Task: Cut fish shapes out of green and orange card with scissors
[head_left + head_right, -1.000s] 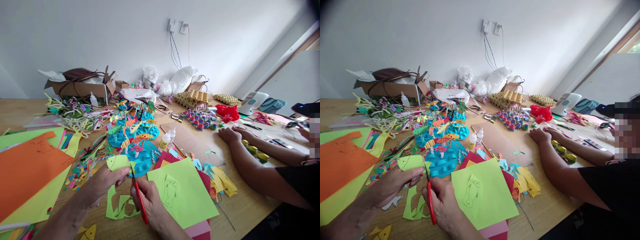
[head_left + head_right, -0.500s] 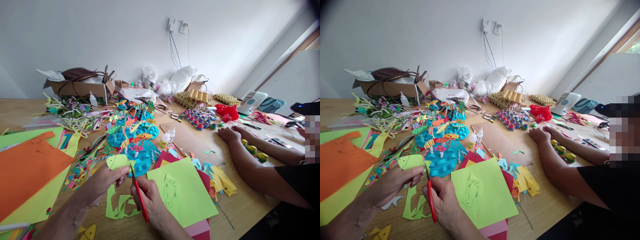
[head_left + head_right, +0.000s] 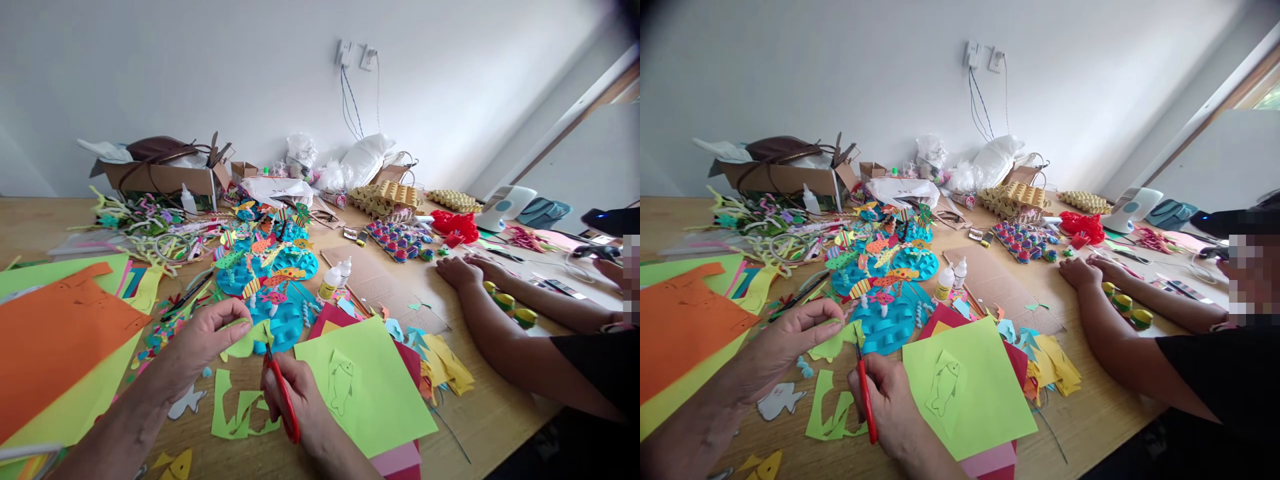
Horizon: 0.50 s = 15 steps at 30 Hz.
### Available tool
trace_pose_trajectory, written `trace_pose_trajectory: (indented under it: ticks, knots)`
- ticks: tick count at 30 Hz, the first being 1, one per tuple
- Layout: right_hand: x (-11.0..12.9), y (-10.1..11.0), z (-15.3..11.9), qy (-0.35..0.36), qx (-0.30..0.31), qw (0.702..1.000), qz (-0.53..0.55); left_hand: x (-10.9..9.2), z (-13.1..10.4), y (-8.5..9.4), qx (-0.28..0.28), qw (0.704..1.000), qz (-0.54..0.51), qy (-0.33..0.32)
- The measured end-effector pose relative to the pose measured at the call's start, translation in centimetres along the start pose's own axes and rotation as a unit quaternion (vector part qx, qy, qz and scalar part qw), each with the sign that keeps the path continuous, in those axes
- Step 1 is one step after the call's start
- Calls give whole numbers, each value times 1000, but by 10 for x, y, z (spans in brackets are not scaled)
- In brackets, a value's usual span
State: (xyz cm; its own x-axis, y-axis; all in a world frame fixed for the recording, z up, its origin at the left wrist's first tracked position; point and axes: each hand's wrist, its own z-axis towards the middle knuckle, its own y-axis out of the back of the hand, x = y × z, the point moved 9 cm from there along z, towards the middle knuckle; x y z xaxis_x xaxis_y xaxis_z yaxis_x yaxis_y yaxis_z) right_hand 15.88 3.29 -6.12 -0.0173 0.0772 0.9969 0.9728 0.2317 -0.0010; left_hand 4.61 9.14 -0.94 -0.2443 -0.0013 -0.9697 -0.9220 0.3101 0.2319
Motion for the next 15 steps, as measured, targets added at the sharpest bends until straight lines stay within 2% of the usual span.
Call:
trace_pose_trajectory:
  ticks: [4, 9, 15]
  knots:
    - [-1, -3, 1, -8, 8, 999, 45, 3, -2, -8, 23, 999, -25, 29]
    - [-2, -6, 0, -14, 23, 998, 60, 7, -3, -23, 103, 993, -43, 42]
    - [-3, -7, 1, -12, 30, 998, 60, 3, -1, -21, 81, 996, 31, -2]
